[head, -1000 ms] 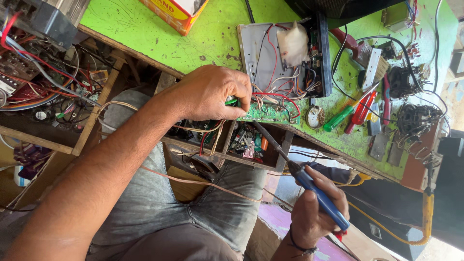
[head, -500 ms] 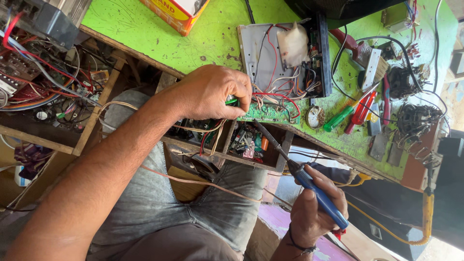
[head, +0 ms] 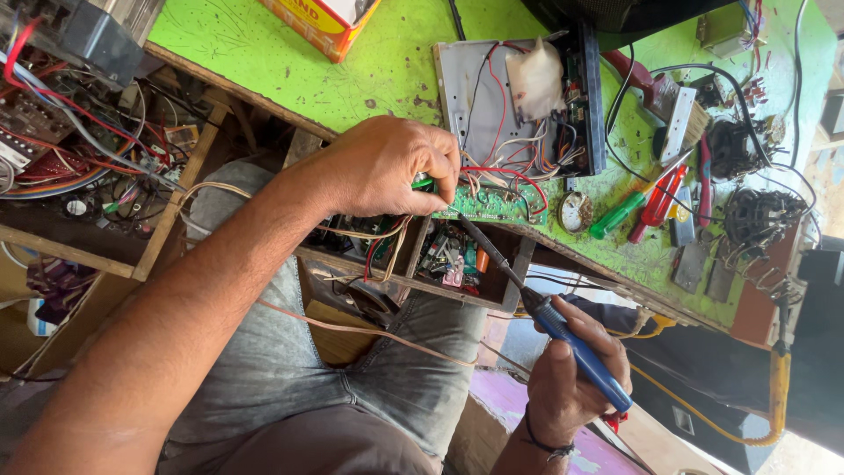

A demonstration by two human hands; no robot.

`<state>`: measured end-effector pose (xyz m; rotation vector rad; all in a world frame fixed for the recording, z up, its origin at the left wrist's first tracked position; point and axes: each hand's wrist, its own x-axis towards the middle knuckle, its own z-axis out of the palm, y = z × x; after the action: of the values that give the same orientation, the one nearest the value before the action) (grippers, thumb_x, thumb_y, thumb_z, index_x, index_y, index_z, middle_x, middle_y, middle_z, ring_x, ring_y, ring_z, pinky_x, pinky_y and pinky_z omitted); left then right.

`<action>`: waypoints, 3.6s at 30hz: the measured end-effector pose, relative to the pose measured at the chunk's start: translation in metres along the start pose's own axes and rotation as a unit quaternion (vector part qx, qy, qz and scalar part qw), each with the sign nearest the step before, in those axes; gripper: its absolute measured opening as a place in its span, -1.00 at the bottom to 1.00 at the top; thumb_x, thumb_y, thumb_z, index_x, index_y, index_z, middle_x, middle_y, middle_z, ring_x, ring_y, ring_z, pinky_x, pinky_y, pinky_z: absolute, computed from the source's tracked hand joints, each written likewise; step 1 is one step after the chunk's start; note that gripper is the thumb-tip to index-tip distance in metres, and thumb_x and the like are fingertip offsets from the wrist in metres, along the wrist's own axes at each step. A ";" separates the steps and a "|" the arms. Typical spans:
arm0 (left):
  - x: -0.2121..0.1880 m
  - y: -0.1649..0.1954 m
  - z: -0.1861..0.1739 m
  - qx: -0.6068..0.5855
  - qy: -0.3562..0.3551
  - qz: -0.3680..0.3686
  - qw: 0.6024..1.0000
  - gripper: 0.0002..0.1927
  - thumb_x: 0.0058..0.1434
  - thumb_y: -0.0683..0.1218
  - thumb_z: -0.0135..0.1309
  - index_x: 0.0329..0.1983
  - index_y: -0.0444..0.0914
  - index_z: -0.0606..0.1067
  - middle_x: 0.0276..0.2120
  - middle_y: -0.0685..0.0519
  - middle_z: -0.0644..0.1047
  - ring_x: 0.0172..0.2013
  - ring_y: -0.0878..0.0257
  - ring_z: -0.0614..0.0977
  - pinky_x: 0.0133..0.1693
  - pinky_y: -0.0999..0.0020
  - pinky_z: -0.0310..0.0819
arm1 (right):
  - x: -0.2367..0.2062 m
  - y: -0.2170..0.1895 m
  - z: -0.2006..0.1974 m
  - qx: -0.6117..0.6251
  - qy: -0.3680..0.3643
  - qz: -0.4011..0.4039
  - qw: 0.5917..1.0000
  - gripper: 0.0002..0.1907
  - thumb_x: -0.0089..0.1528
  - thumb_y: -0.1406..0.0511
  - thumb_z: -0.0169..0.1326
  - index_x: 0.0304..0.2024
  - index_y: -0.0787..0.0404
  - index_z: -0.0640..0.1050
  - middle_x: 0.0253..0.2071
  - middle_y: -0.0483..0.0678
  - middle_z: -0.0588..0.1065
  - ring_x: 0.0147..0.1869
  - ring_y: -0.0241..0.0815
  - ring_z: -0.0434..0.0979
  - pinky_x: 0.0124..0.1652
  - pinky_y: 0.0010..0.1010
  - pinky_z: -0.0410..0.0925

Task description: The person picks up a small white connector and aligns it with a green circuit board. They then use a soldering iron to solder the connector onto the board, holding the board steady with the other hand. The task involves precise hand movements and tool coordination.

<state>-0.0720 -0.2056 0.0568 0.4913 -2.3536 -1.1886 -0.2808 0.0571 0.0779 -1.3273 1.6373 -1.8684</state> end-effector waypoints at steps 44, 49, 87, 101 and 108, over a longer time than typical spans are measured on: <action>-0.002 0.003 -0.002 -0.002 0.002 0.004 1.000 -0.86 0.08 -0.09 0.19 -0.30 -0.12 0.69 -0.20 0.11 0.63 -0.17 0.16 0.66 -0.11 0.20 0.52 | -0.003 -0.001 -0.002 -0.019 0.016 -0.011 1.000 -0.59 0.35 0.21 0.30 0.01 0.41 0.48 -0.01 0.35 0.56 0.04 0.08 0.65 0.03 -0.22 0.55; -0.001 0.002 -0.001 -0.003 0.002 -0.002 1.000 -0.86 0.07 -0.08 0.20 -0.30 -0.11 0.69 -0.20 0.12 0.63 -0.18 0.17 0.66 -0.12 0.21 0.52 | -0.002 -0.001 -0.001 -0.024 0.004 0.001 1.000 -0.61 0.36 0.22 0.28 0.02 0.41 0.48 0.00 0.37 0.55 0.00 0.06 0.64 0.03 -0.21 0.54; -0.002 0.004 -0.003 -0.021 0.005 -0.006 1.000 -0.89 0.06 -0.11 0.21 -0.34 -0.14 0.68 -0.22 0.15 0.64 -0.24 0.22 0.67 -0.16 0.26 0.55 | -0.004 0.002 -0.001 -0.004 0.009 0.004 1.000 -0.59 0.34 0.23 0.30 0.03 0.41 0.47 0.00 0.36 0.55 0.08 0.09 0.64 0.08 -0.19 0.53; -0.002 0.004 -0.002 -0.014 0.007 -0.005 1.000 -0.90 0.07 -0.11 0.22 -0.35 -0.11 0.68 -0.23 0.17 0.64 -0.26 0.25 0.67 -0.19 0.28 0.54 | -0.005 0.008 -0.004 0.010 0.010 -0.001 1.000 -0.59 0.34 0.26 0.31 0.04 0.42 0.48 -0.01 0.34 0.55 0.08 0.10 0.64 0.06 -0.19 0.54; -0.002 0.006 -0.002 -0.018 0.002 -0.019 1.000 -0.90 0.07 -0.11 0.22 -0.35 -0.10 0.69 -0.24 0.18 0.64 -0.28 0.25 0.67 -0.20 0.28 0.54 | -0.002 0.005 -0.003 0.002 0.006 0.003 1.000 -0.59 0.33 0.23 0.31 0.02 0.42 0.48 -0.01 0.38 0.55 0.00 0.06 0.64 0.02 -0.21 0.53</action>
<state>-0.0700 -0.2032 0.0623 0.5271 -2.3246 -1.2427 -0.2840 0.0592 0.0726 -1.3108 1.6406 -1.8796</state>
